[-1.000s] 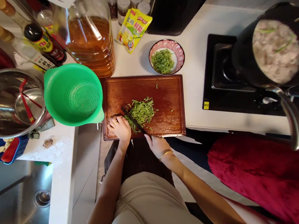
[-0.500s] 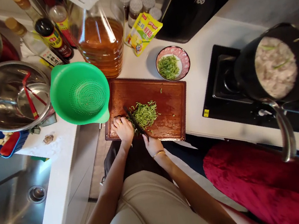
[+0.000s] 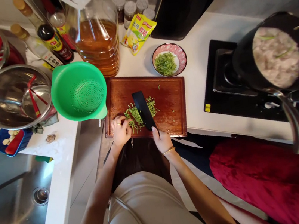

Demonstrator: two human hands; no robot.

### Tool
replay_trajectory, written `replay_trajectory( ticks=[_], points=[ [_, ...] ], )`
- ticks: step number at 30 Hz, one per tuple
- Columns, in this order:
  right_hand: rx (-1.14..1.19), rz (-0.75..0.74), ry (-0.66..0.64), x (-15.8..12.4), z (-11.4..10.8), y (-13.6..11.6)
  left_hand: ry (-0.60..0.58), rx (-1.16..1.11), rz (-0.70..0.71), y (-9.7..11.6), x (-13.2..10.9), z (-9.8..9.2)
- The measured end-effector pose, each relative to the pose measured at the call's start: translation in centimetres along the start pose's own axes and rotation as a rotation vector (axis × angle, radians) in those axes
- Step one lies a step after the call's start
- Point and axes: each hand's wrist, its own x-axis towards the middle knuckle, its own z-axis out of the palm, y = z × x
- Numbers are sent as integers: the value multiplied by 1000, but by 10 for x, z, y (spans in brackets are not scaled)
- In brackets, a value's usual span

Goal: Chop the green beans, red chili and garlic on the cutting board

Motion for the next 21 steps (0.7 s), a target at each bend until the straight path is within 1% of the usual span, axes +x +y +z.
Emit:
replay_trajectory(
  ticks=[2, 4, 7, 10, 13, 17, 19, 21],
  points=[
    [19, 18, 5, -6, 1, 4, -101, 45, 182, -1, -1, -1],
    [34, 23, 17, -10, 4, 7, -137, 109, 298, -1, 2, 1],
    [48, 7, 42, -13, 5, 10, -101, 181, 406, -2, 12, 6],
    [47, -16, 74, -15, 3, 10, -46, 201, 465, -4, 18, 8],
    [35, -14, 84, -16, 2, 9, 26, 199, 440, -10, 11, 8],
    [10, 11, 63, -16, 5, 7, 131, 205, 282, -18, -8, 7],
    [0, 10, 44, -17, 7, 6, 156, 203, 198, -18, -14, 8],
    [-8, 8, 37, -17, 8, 5, 152, 191, 163, -16, -15, 8]
  ],
)
